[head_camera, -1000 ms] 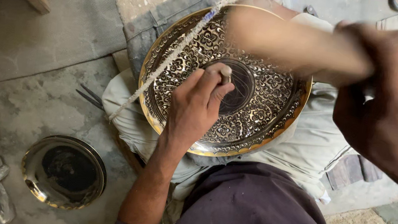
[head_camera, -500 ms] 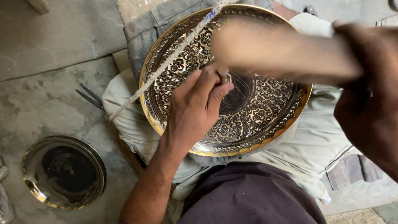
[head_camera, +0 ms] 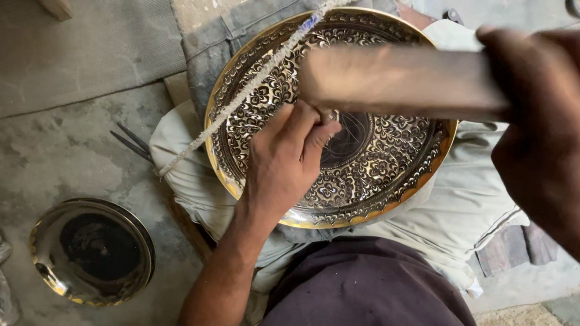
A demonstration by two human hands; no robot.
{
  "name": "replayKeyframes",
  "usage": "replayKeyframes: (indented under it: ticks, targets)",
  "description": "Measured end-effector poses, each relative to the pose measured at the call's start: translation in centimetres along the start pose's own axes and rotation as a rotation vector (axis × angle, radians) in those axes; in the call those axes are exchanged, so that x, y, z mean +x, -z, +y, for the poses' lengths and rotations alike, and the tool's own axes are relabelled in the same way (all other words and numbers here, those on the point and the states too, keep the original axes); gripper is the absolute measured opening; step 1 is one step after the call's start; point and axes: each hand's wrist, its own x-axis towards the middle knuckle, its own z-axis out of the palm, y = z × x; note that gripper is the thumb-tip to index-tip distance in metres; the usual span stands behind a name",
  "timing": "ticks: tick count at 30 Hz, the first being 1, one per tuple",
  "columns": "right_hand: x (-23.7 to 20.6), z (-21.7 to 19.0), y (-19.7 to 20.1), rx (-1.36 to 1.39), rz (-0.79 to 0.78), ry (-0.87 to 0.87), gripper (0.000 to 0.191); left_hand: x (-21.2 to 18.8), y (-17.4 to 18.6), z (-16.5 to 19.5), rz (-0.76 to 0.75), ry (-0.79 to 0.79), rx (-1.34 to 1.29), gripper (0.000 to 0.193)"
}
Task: The person sits on the floor with an ornate brass tray on their lap and decorates its central medallion by hammering. They hold a small punch against the tray with one hand and strike it repeatedly with a wooden mallet held in the other hand, repositioning the punch across the design between strikes.
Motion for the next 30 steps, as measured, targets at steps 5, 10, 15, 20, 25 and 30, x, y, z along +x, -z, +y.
replayKeyframes:
  ticks: [5,10,15,20,25,30]
  targets:
    - [0.5,-0.1,0.0,0.153,0.012,-0.095,0.042,0.0,-0.3,0.0,0.04,0.009,-0.019,0.02]
    - [1.2,-0.3,0.5,-0.046,0.02,0.031,0.048,-0.4,-0.3,0.1,0.019,0.044,-0.035,0.019]
    - [0.9,-0.1,0.2,-0.183,-0.06,0.082,0.056,-0.3,-0.4,0.0,0.033,0.007,0.01,0.021]
    - [0.8,-0.1,0.0,0.217,0.048,-0.114,0.062,-0.4,-0.4,0.0,0.061,0.004,-0.004,0.022]
    - [2.1,-1.2,1.2,-0.172,-0.028,0.104,0.066,-0.3,-0.5,0.1,0.062,0.018,0.02,0.031]
    - [2.7,-2.0,0.9,0.233,0.006,-0.163,0.052,-0.4,-0.3,0.1,0.056,0.022,-0.009,0.023]
